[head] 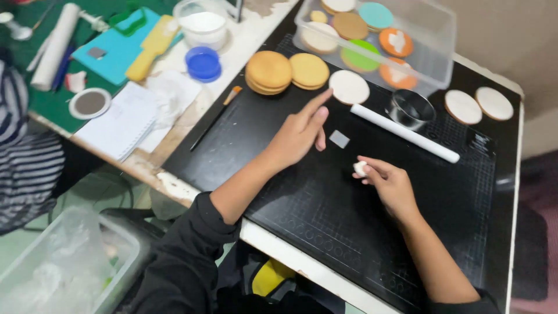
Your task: Decorating a round cookie by applying a liquid adhesive with a brush and then placing and smoothing a white fondant circle on top.
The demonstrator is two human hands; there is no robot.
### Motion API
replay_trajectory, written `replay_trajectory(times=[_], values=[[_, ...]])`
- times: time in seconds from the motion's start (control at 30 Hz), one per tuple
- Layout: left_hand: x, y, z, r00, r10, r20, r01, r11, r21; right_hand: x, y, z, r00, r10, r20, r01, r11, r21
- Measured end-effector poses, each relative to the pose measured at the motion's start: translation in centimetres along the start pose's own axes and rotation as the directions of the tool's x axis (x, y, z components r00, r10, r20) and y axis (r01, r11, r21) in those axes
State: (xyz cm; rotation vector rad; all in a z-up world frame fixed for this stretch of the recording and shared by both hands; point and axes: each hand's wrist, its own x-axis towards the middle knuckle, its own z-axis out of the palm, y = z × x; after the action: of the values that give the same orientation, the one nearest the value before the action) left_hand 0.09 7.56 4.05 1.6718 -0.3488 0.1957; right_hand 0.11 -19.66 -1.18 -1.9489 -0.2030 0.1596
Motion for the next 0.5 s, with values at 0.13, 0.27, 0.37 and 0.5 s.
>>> replay_trajectory(times=[0.13, 0.27, 0.37, 0.5], values=[[-7.0, 4.9, -6.4, 0.945, 0.097, -0.312, -0.112, 0.993, -0.033, -0.2, 0.4, -0.2, 0.997, 0.033, 0.068, -0.051, 0.959, 0.280], [-17.6, 5.5, -8.3, 0.696, 0.382, -0.608, -0.509, 0.859, -0.043, -0.5, 0.0, -0.1, 0.950, 0.265, 0.163, -0.311, 0.827, 0.469], [-23.7, 1.7, -8.4, 0.415, 0.614, -0.671, -0.636, 0.723, 0.269, -1.1, -0.8, 0.6, 0.938, 0.271, 0.216, -0.342, 0.824, 0.452], [-29.0, -7.5, -7.8, 0.230, 0.429, -0.873, -0.472, 0.834, 0.286, -1.4, 1.3, 1.2, 0.973, 0.175, 0.153, -0.216, 0.924, 0.316]])
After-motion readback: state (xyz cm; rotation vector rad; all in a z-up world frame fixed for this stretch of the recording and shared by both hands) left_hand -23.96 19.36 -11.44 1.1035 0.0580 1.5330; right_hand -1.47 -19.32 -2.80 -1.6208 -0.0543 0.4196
